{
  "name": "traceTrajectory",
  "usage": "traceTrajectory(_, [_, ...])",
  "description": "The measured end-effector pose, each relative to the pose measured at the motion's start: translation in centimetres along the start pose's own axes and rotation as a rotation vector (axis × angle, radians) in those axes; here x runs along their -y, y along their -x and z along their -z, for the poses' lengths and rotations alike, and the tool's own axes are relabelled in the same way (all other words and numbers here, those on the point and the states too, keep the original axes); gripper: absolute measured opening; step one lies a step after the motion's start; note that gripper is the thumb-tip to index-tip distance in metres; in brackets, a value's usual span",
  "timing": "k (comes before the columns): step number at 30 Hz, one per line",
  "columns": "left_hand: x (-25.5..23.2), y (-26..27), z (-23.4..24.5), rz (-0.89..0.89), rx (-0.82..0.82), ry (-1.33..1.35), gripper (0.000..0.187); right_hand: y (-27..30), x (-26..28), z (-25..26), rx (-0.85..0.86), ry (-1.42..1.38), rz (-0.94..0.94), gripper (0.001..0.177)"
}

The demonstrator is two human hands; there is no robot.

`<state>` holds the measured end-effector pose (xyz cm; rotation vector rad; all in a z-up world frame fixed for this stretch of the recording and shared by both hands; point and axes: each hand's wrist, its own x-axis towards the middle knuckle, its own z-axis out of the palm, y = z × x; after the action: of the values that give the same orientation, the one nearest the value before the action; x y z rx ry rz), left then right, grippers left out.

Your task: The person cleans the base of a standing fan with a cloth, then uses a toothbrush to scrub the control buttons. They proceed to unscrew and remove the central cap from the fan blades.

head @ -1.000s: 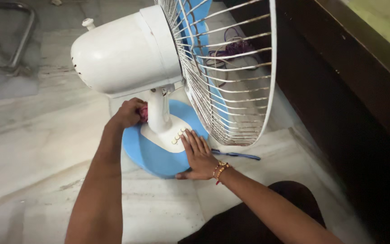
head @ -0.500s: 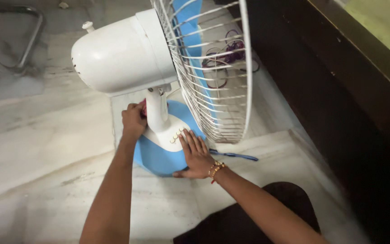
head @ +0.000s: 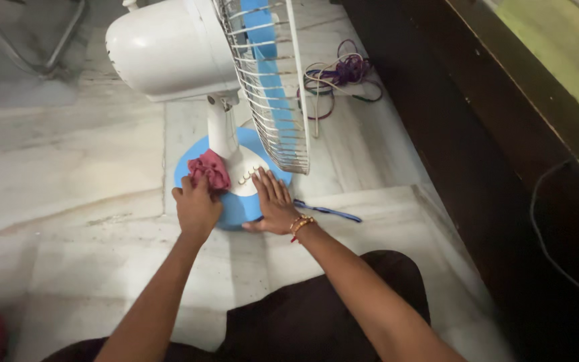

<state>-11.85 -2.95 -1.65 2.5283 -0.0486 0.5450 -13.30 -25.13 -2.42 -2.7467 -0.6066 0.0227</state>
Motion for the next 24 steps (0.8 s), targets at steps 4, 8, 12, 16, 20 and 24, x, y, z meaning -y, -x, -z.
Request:
traceTrajectory(4, [-0.4, 0.7, 2.4, -0.249, 0.151, -0.004, 0.064, 0.8, -1.2, 1.2, -0.084, -0.265, 0.111, 0.120])
traceTrajectory(8, [-2.4, 0.3, 5.3, -0.321, 0.494, 0.003, 0.071, 2.3, 0.2, 4.3, -0.178, -0.932, 0.067, 0.114])
traceTrajectory(12, [-4.3, 1.0, 7.8, -0.372, 0.337, 0.211, 0.078, 3.0, 3.5, 6.9, -0.249, -0.571, 0.159, 0.079])
traceTrajectory(16, [-4.6, 0.6, 8.7, -0.294, 0.105, 0.267, 0.086, 2.1, 5.7, 7.0, -0.414, -0.583, 0.146, 0.033])
traceTrajectory(20, [-2.8, 0.1, 9.4, -0.210, 0.149, 0.079, 0.067, 1.1, 4.9, 6.8, -0.440, -0.834, -0.017, 0.015])
traceTrajectory(24, [-1.8, 0.0, 8.7, -0.091, 0.190, 0.156, 0.044, 0.7, 4.7, 5.8, -0.434, -1.005, 0.023, 0.017])
